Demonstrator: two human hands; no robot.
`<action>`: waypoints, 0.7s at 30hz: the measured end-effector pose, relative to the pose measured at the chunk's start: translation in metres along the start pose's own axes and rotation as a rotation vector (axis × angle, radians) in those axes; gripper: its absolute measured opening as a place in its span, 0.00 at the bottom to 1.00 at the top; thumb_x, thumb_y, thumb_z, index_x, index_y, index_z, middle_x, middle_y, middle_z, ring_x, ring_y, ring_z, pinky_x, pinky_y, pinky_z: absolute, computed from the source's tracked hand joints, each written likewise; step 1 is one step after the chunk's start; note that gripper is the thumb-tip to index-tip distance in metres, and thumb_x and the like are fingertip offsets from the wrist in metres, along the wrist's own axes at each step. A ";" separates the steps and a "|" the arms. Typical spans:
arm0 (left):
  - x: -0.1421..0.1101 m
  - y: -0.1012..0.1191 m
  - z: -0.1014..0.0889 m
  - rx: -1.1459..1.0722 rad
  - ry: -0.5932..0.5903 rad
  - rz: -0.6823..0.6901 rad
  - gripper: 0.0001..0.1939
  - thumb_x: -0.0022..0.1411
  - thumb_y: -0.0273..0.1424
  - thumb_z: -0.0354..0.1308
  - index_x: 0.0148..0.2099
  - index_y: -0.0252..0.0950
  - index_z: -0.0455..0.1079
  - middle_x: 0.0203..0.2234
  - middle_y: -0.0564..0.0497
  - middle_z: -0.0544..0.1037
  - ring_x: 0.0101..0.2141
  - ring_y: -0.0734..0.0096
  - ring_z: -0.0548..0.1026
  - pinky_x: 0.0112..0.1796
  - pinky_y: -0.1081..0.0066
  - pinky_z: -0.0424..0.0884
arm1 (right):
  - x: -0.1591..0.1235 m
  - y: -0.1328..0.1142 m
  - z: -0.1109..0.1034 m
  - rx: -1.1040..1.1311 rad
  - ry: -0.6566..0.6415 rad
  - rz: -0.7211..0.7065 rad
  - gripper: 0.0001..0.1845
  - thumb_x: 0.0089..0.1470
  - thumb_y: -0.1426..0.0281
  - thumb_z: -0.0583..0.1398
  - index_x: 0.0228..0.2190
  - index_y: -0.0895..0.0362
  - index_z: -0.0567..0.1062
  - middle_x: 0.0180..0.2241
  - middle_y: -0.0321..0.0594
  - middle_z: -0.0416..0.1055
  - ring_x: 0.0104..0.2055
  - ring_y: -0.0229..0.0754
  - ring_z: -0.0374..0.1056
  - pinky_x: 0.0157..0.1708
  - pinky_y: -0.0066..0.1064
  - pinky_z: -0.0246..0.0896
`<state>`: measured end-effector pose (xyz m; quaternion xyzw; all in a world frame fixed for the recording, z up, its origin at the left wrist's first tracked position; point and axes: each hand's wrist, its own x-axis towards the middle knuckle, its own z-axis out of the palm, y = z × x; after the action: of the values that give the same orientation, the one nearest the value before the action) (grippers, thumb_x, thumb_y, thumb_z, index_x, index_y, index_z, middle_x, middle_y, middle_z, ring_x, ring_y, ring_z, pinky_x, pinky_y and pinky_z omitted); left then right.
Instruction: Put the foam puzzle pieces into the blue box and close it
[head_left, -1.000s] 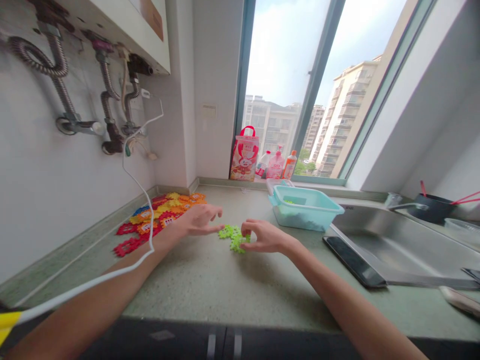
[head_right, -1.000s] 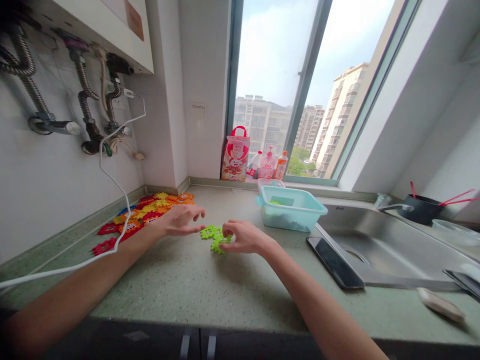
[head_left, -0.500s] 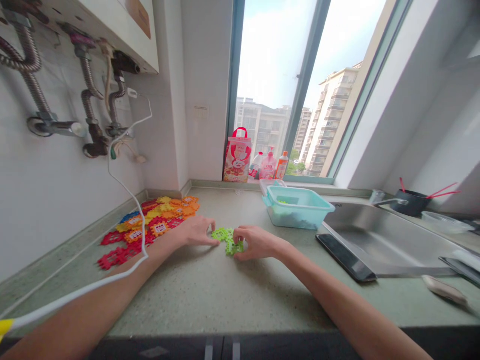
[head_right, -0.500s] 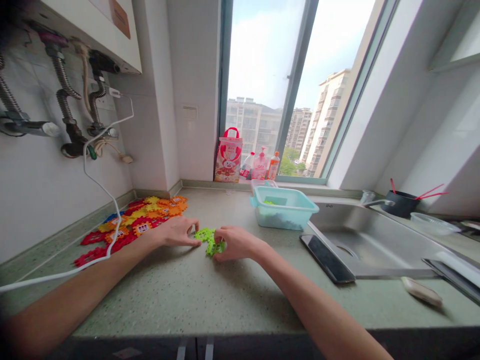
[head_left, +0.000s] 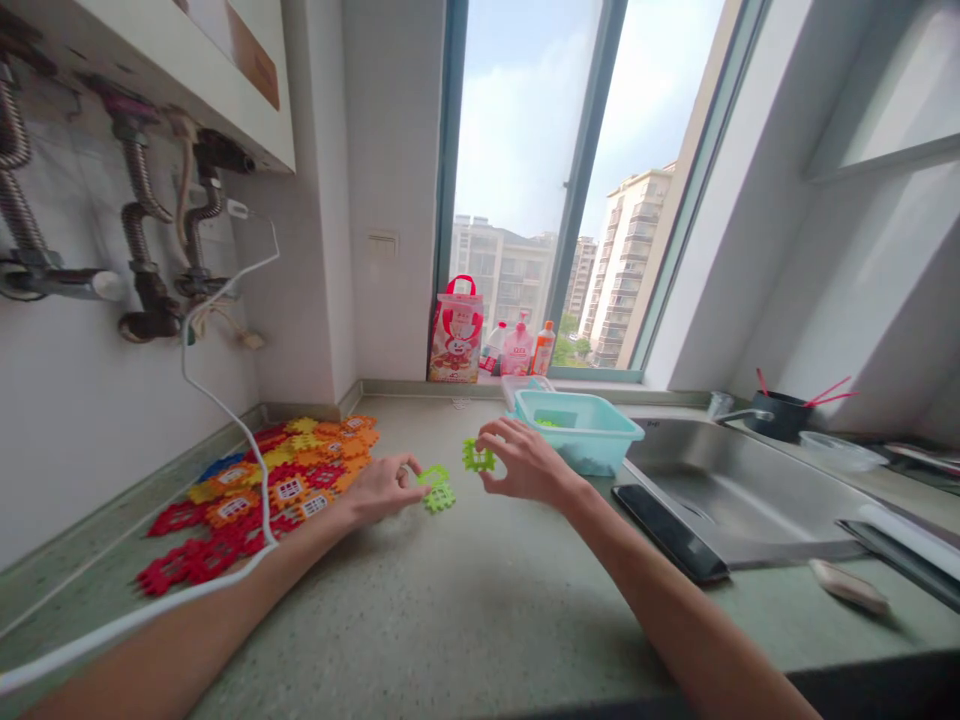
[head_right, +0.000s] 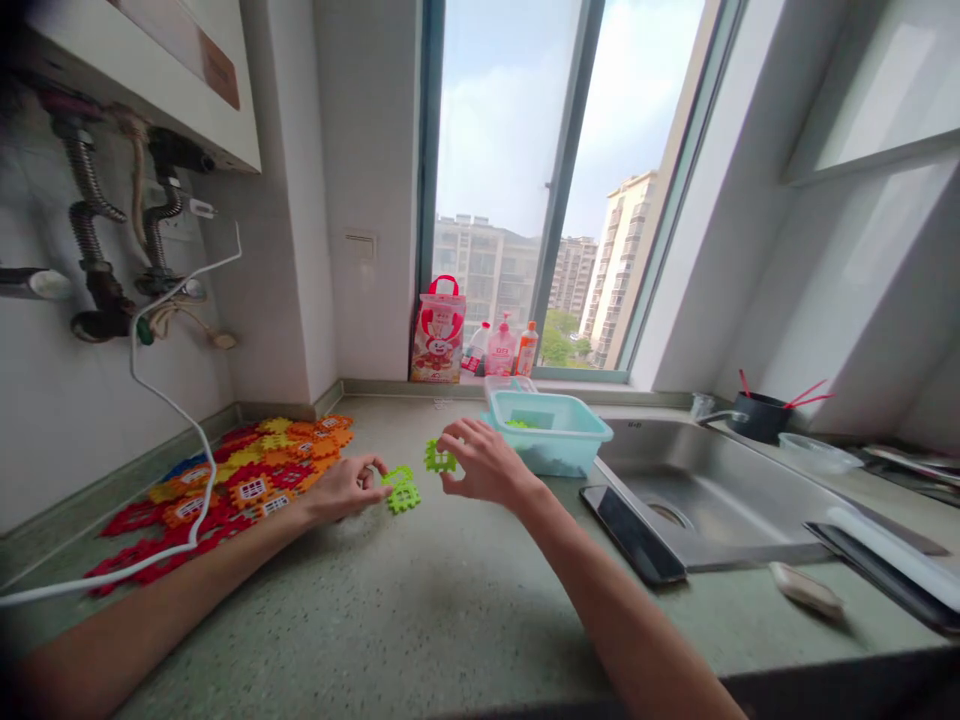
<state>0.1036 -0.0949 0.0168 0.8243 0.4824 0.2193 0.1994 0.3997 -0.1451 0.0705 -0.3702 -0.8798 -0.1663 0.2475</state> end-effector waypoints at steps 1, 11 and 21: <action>0.000 0.002 0.001 0.020 0.000 -0.003 0.24 0.57 0.52 0.62 0.46 0.38 0.75 0.23 0.56 0.76 0.26 0.68 0.73 0.28 0.72 0.60 | -0.001 0.008 -0.005 -0.041 0.035 0.038 0.15 0.55 0.68 0.66 0.46 0.52 0.77 0.51 0.47 0.75 0.52 0.54 0.69 0.56 0.45 0.65; -0.004 0.009 0.004 0.151 -0.023 0.055 0.27 0.56 0.55 0.64 0.48 0.40 0.77 0.26 0.56 0.79 0.29 0.66 0.77 0.28 0.72 0.59 | -0.023 0.073 -0.020 -0.282 0.283 0.547 0.17 0.57 0.65 0.64 0.48 0.56 0.75 0.47 0.50 0.76 0.48 0.55 0.72 0.49 0.41 0.67; -0.007 0.014 0.009 0.276 0.003 0.041 0.26 0.56 0.54 0.64 0.47 0.41 0.79 0.25 0.54 0.78 0.29 0.64 0.77 0.30 0.70 0.59 | -0.032 0.080 -0.014 -0.195 0.117 0.919 0.25 0.62 0.52 0.63 0.53 0.55 0.76 0.42 0.49 0.82 0.44 0.56 0.78 0.44 0.40 0.65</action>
<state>0.1156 -0.1087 0.0163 0.8533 0.4913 0.1562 0.0789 0.4819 -0.1163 0.0733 -0.7327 -0.5896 -0.1418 0.3089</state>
